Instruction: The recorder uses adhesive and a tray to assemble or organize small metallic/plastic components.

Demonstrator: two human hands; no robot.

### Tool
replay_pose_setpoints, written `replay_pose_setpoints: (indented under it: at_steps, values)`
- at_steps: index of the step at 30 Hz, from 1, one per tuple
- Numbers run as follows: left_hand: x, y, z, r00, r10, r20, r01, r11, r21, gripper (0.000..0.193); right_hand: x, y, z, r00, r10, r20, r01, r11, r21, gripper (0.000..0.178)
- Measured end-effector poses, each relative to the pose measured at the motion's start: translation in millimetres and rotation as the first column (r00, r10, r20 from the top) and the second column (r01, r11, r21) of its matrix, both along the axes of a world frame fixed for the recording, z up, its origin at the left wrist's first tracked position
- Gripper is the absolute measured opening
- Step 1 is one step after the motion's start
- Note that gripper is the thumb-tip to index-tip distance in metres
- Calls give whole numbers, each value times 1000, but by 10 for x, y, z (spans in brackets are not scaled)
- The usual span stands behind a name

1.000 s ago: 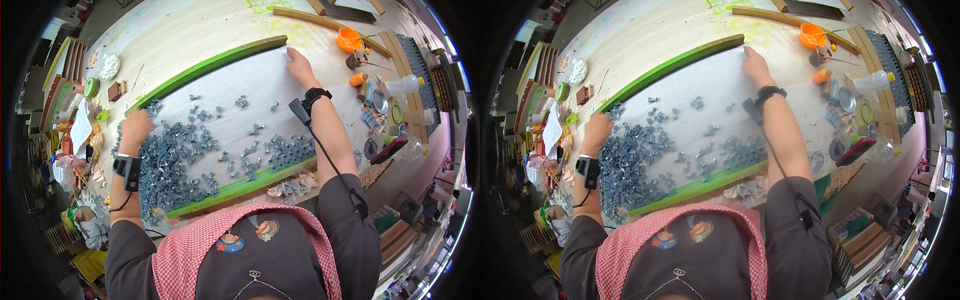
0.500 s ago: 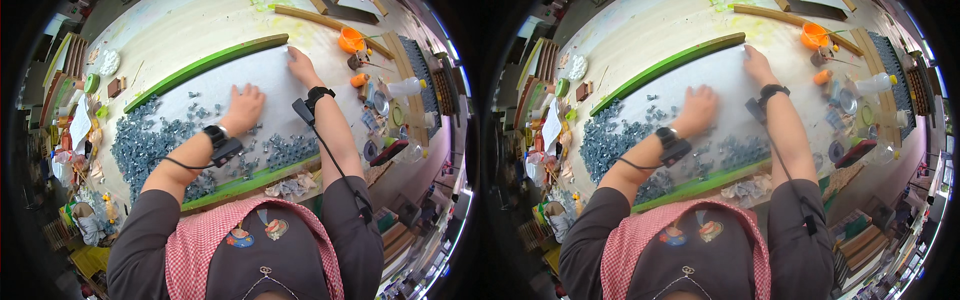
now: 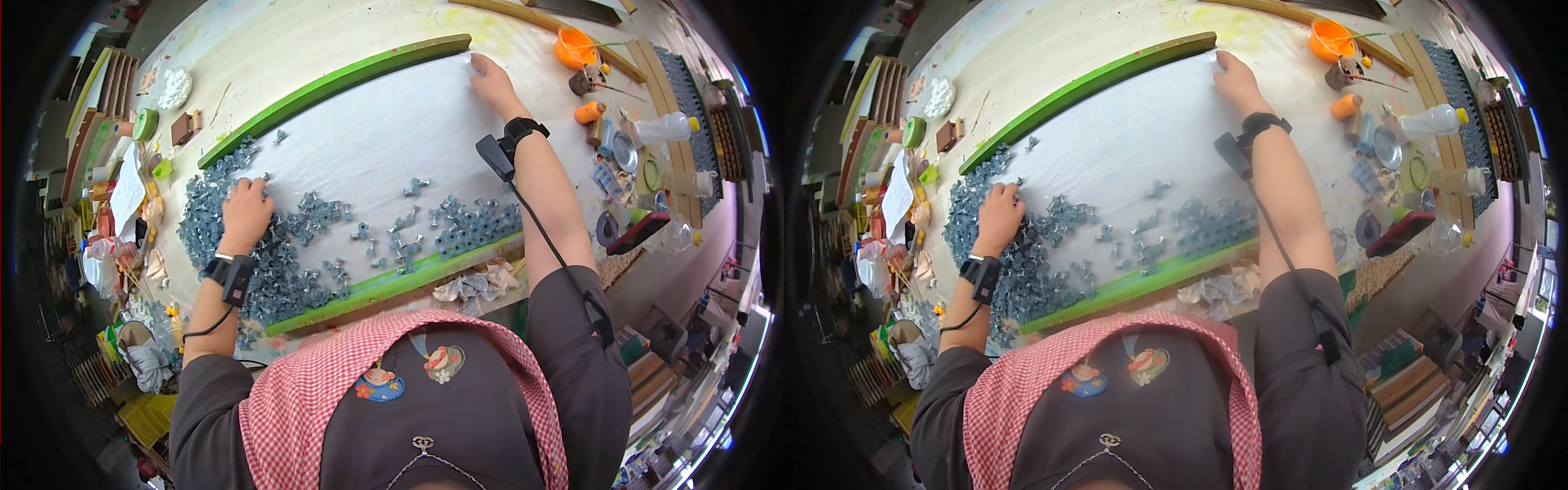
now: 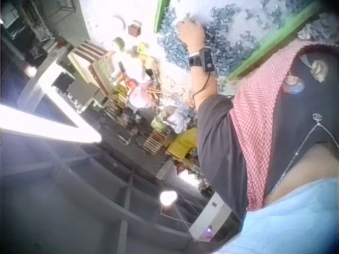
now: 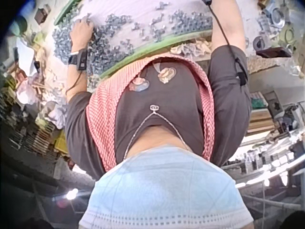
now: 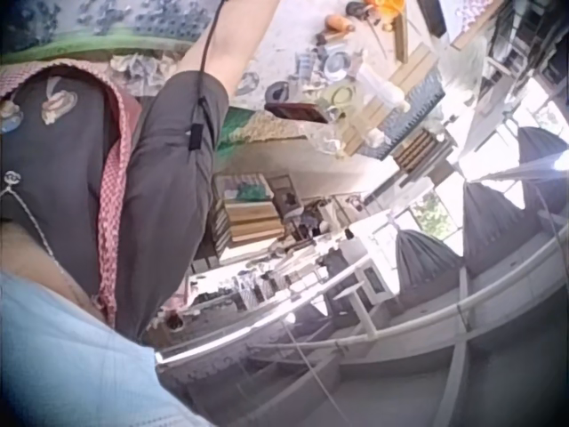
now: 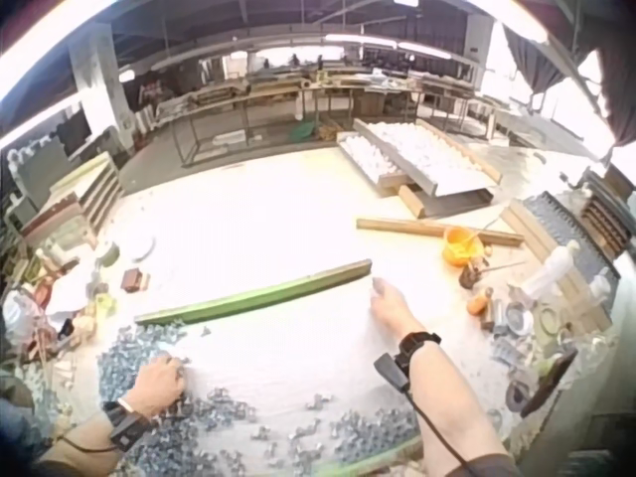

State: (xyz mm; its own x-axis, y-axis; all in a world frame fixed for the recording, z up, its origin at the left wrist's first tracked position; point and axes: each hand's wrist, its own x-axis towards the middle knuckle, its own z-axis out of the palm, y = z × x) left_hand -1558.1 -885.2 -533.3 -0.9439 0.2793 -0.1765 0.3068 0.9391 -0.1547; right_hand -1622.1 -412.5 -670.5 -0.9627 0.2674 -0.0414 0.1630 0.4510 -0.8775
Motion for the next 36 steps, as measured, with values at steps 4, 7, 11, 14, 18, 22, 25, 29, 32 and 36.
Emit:
replay_pose_setpoints:
  at_steps: [4,7,11,14,18,22,25,29,32,36]
  values:
    - [7,-207,233,989,91,115,-52,951,-304,29,-56,31,-31,1000,7,20,-6,999,-37,51]
    - [-57,-294,395,971,182,153,-118,927,-355,32,-66,46,50,999,27,24,-26,998,-58,52]
    - [-38,-295,545,996,86,12,-86,995,-60,35,-80,161,209,994,-22,111,80,831,-550,55]
    - [9,-172,592,1000,-1,-26,2,998,68,33,-57,284,278,978,-103,184,211,491,-845,57]
    - [138,41,609,995,-81,58,72,987,146,33,-16,259,423,931,-176,319,346,151,-926,54]
    - [209,211,565,980,-178,92,162,974,158,32,-2,512,303,833,-411,370,428,55,-902,54]
    - [205,355,552,970,-212,119,189,966,174,31,205,731,322,822,-481,304,428,170,-887,55]
    - [124,587,458,939,-344,11,329,908,257,32,700,716,676,897,-387,213,392,479,-785,54]
    - [128,1173,332,888,-459,-32,448,845,293,34,1233,578,877,891,-285,354,441,729,-524,63]
    - [371,2168,3,747,-664,8,583,661,472,50,1995,358,900,846,-305,436,443,858,-260,63]
